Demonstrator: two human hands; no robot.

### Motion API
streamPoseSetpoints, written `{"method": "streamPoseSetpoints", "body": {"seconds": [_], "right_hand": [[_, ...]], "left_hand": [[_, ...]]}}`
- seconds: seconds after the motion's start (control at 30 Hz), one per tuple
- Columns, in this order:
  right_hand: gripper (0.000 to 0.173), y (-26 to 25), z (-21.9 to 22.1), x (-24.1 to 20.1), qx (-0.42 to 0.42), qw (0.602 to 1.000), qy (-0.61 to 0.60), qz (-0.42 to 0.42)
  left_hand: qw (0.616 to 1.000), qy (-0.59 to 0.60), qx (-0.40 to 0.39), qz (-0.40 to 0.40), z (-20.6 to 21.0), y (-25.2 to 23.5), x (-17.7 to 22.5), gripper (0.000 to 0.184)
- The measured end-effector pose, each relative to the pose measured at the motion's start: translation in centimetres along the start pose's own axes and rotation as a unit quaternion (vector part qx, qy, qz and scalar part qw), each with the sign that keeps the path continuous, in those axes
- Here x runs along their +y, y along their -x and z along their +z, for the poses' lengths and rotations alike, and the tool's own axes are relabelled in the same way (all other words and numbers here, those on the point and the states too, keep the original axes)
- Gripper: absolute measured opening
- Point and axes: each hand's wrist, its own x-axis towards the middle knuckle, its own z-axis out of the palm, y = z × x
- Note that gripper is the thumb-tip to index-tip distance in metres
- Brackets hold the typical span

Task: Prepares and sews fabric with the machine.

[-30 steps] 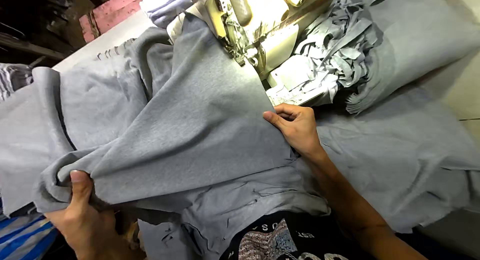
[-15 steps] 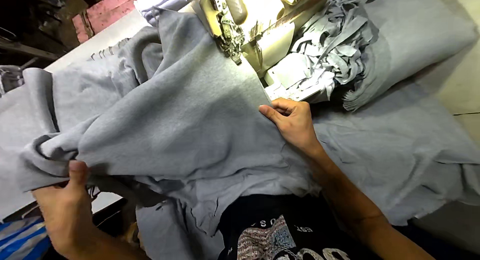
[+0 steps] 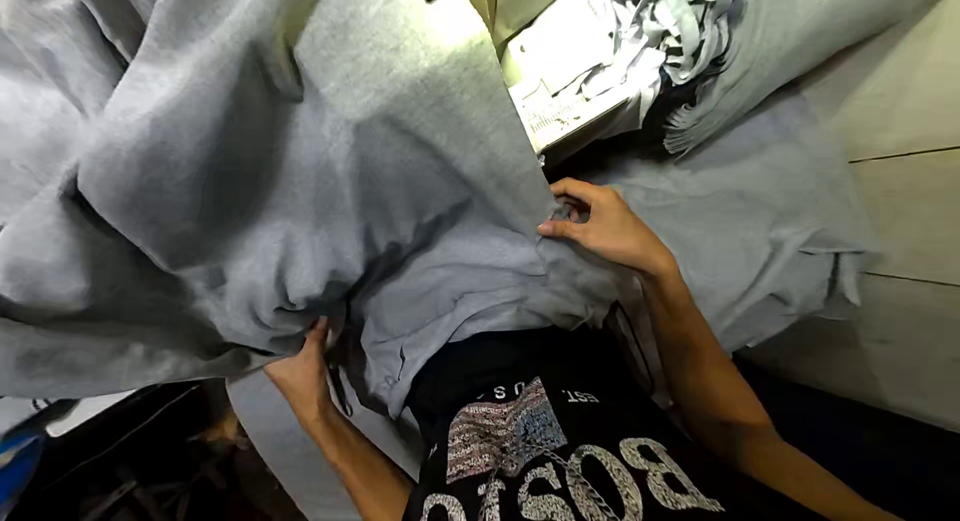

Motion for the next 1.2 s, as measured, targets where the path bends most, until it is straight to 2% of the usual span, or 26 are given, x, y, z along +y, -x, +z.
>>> {"method": "streamPoseSetpoints", "body": {"seconds": [0.07,0.17,0.27,0.37,0.43,0.5,0.57,0.6,0.7,0.87,1.07,1.2], "right_hand": [[0.021,0.0,0.1,0.4,-0.001,1.000,-0.027,0.008],[0.026,0.6,0.8,1.0,0.031,0.997,-0.068,-0.023],[0.024,1.1,2.6,0.9,0.049,0.988,-0.119,-0.082],[0.025,1.2,4.3,0.5,0.042,0.982,-0.136,-0.122],[0.016,1.5,4.8,0.1,0.039,0.982,-0.137,-0.125],[0.014,1.7,5.0,-0.3,0.054,0.987,-0.114,-0.105],[0.017,1.9,5.0,-0.5,0.076,0.988,-0.093,-0.098],[0.017,1.9,5.1,-0.6,0.088,0.987,-0.087,-0.100],[0.012,2.0,5.1,-0.5,0.116,0.983,-0.089,-0.114],[0.007,2.2,5.0,0.2,0.137,0.978,-0.069,-0.141],[0.010,1.7,5.4,1.3,0.130,0.975,-0.085,-0.160],[0.011,1.7,5.7,1.5,0.141,0.976,-0.099,-0.131]], "left_hand": [[1.000,0.026,-0.001,-0.006,-2.4,-0.6,0.1,0.078],[0.992,0.117,0.040,0.005,-8.5,-0.7,1.4,0.071],[0.989,0.138,0.047,0.018,-13.7,-1.6,4.2,0.045],[0.997,0.078,0.021,0.019,-18.0,-3.8,3.7,0.043],[0.995,0.075,-0.068,0.020,-19.6,-4.4,3.4,0.053],[0.988,0.067,-0.136,0.000,-18.5,-4.1,4.6,0.069],[0.985,0.047,-0.168,-0.010,-16.5,-3.3,5.9,0.087],[0.983,0.041,-0.177,-0.010,-15.4,-2.9,6.5,0.091],[0.986,0.027,-0.162,-0.004,-12.6,-1.8,7.7,0.075],[0.991,0.015,-0.135,0.008,-11.7,-2.8,6.3,0.044],[0.994,-0.014,-0.107,0.009,-10.2,-2.6,7.3,0.040],[0.994,-0.009,-0.105,0.009,-9.6,-2.7,7.6,0.037]]}}
